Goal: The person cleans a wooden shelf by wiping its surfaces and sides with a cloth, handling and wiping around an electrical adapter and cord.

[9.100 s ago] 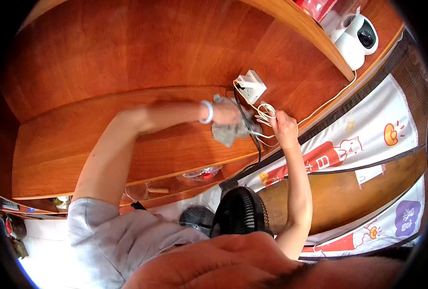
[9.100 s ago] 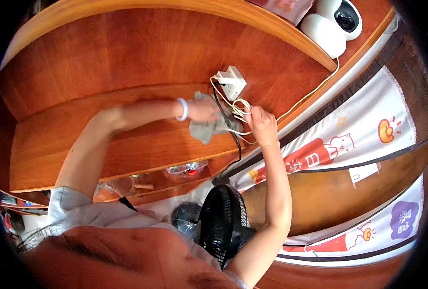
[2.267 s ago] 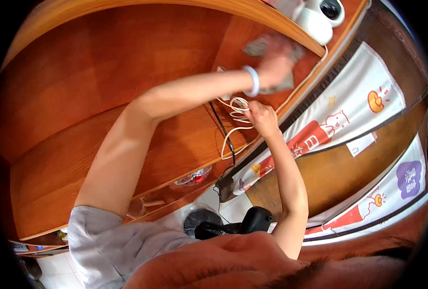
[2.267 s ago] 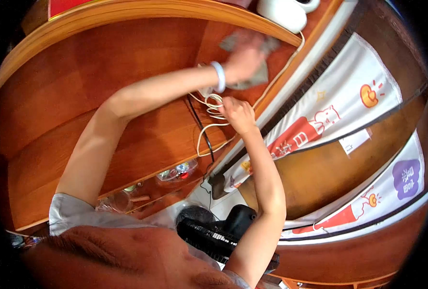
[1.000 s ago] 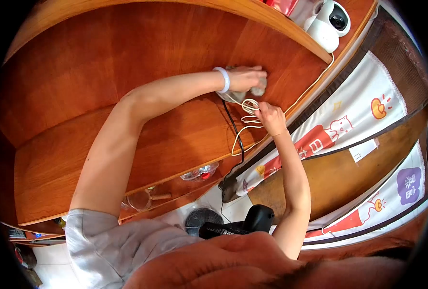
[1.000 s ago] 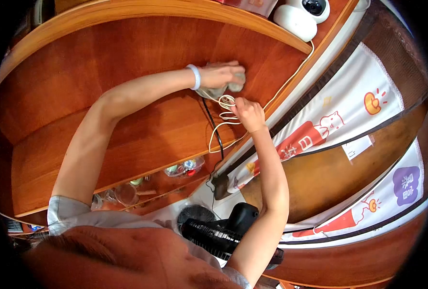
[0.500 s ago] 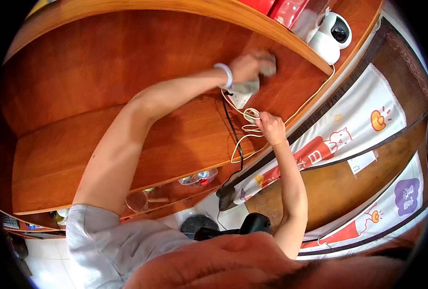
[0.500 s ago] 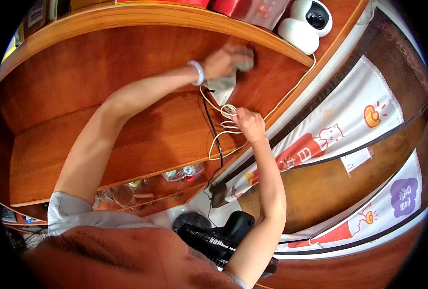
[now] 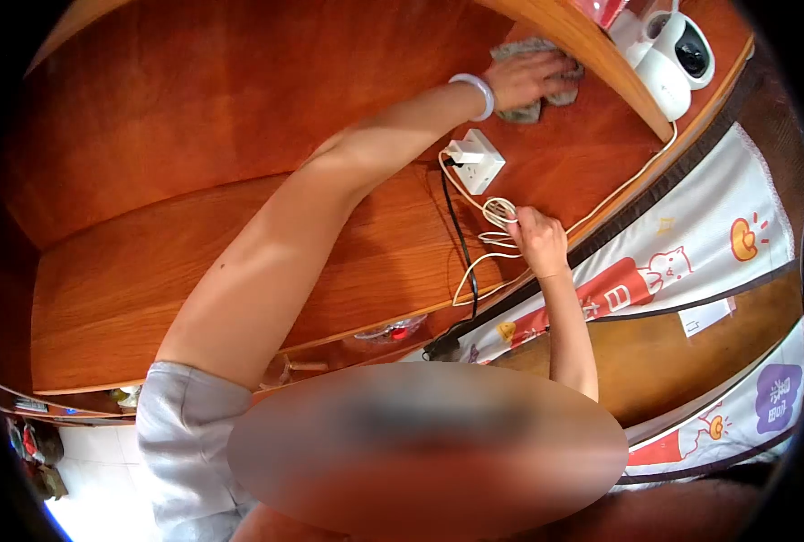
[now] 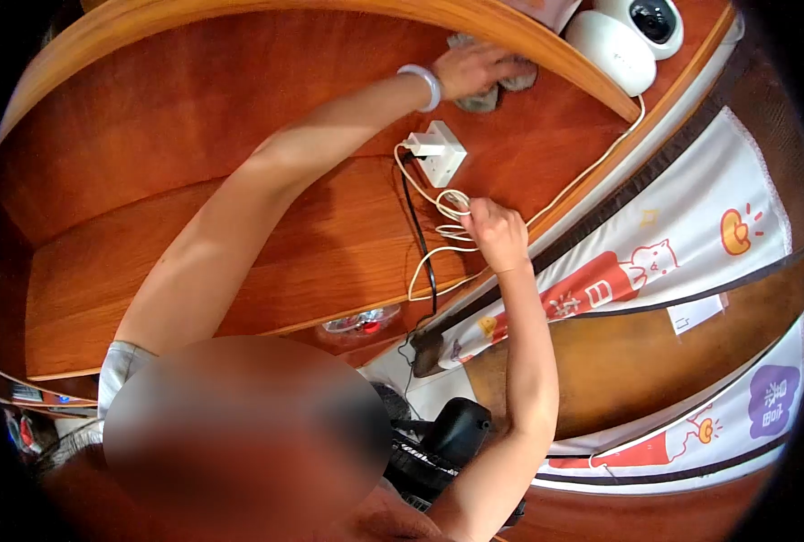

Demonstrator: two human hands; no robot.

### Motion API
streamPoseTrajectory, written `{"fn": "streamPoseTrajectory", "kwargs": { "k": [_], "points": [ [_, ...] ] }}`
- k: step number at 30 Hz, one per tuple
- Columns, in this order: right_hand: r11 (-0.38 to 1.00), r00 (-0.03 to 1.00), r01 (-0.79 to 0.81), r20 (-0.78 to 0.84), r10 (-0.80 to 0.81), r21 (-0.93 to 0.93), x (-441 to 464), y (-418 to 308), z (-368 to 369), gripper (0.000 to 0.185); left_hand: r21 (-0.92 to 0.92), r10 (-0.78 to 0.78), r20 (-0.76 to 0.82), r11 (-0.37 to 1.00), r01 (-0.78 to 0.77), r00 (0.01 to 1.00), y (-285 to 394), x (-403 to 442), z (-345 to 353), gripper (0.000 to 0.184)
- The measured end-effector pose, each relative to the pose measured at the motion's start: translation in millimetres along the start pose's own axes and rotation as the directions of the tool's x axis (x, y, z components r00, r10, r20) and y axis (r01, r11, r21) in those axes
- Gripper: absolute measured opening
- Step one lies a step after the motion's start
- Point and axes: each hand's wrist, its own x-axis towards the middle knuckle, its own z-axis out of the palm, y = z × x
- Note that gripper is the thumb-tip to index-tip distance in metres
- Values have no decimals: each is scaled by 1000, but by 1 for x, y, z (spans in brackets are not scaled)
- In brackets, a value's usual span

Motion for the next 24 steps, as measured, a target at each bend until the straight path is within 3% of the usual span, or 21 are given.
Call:
{"fn": "streamPoseTrajectory", "kwargs": {
  "k": [2, 3, 5, 6, 7, 9, 14, 17, 18, 19, 20, 22, 23, 24],
  "points": [
    [1000, 1000, -6, 7, 6, -12, -1, 0, 3, 16, 185, -172, 188, 973, 137, 967, -13, -5, -12, 40],
    [999, 999, -30, 16, 30, -33, -1, -1, 3, 16, 189, -175, 194, 972, 138, 965, -22, -10, -13, 40],
    [998, 999, -49, -7, 49, -48, 0, -3, 1, 18, 26, -562, 165, 824, 566, 810, -42, -13, -12, 41],
    [998, 999, -48, -11, 48, -50, 0, -1, 1, 18, 28, -560, 162, 826, 564, 812, -48, -8, -12, 41],
    [998, 999, -38, -36, 37, -40, 0, 1, 2, 18, -205, -633, 115, 739, 642, 766, -52, -1, -13, 40],
    [998, 997, -49, -56, 47, -30, -1, 0, 5, 17, -298, -706, 52, 664, 686, 706, -49, 4, -16, 39],
    [999, 999, -42, -21, 41, -32, -3, 3, 8, 16, -188, -674, 67, 715, 673, 736, -23, 2, -57, 35],
    [999, 999, -42, -5, 42, -17, -6, 6, 8, 13, 7, -632, 165, 769, 640, 757, -20, -12, -102, 33],
    [998, 999, -46, 14, 47, -53, -9, 8, 10, 12, 77, -643, 194, 763, 642, 741, -23, -20, -120, 33],
    [997, 997, -74, 36, 73, 24, -8, 5, 7, 12, 83, -693, 198, 716, 693, 693, -26, -30, -145, 32],
    [997, 997, -79, 19, 79, 5, -8, 5, 9, 11, 43, -752, 177, 650, 758, 635, -28, -41, -168, 32],
    [997, 998, -59, 14, 58, 57, -10, 12, 14, 9, -335, -864, 104, 435, 836, 492, -20, -58, -242, 35],
    [997, 999, -47, 2, 47, 64, -9, 11, 14, 8, -31, -753, 101, 651, 758, 650, -13, -73, -284, 36],
    [998, 997, -63, 55, 62, 23, -11, 15, 15, 7, 268, -617, 173, 780, 566, 768, -6, -85, -315, 37]
  ]
}}
